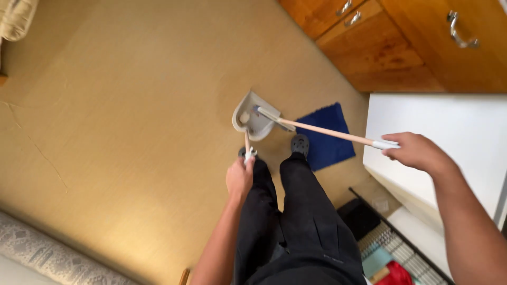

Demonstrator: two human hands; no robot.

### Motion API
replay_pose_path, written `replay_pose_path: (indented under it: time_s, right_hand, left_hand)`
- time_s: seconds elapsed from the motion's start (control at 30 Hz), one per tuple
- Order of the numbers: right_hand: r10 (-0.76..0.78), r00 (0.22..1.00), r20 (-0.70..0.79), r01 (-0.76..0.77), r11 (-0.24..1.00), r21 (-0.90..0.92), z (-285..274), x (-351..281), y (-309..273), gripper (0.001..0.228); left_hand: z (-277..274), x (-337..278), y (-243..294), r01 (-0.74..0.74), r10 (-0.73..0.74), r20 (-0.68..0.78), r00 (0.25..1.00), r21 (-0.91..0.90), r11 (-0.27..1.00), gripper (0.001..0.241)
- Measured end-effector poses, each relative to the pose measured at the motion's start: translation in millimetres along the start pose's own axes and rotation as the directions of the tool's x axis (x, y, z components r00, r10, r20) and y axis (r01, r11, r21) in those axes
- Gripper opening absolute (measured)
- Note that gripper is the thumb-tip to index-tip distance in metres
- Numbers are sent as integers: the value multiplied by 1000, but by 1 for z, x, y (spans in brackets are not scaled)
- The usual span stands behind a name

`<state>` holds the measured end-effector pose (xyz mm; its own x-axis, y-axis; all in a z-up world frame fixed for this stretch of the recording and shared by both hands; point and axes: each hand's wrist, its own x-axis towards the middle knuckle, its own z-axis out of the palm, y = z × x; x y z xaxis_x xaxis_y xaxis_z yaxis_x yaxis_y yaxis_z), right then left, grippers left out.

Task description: Sweep the floor using a broom and a dustpan.

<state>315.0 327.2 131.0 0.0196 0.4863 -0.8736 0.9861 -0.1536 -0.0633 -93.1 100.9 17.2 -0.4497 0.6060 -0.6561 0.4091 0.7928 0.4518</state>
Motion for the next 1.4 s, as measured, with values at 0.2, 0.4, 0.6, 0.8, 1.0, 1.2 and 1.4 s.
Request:
replay_pose_path:
  time_s: [0.2, 0.4, 0.6, 0.8, 1.0, 1.2, 1.4]
  right_hand:
    - [-75, 993, -94, 63, 990, -122, -84, 112, -11, 33]
    - [-143, 986, -80, 128, 978, -165, 34, 225, -59, 37]
    - [-216, 963, 161, 259, 905, -337, -45, 187, -18, 36]
    - [-207, 975, 74, 219, 946, -238, -195, 131, -26, 36]
    - [-257, 964, -64, 236, 944, -229, -109, 212, -77, 36]
    - [-313, 920, 237, 392, 713, -581, -11, 168, -85, 35]
    - [-286, 925, 249, 379, 691, -615, -183, 114, -102, 36]
  left_hand:
    - [14, -3, 27, 82, -83, -23, 996, -48, 996, 48]
    - [44, -3, 31, 180, -182, -60, 981, -45, 983, 50]
    - [41, -5, 31, 236, -241, -94, 966, -65, 970, 51]
    - [47, -24, 50, 370, -387, -75, 919, -175, 913, 52]
    - [90, -23, 61, 377, -405, -201, 892, -162, 912, 53]
    - [98, -38, 67, 406, -439, -197, 877, -189, 894, 51]
    - [65, -80, 16, 426, -463, -180, 868, -210, 880, 51]
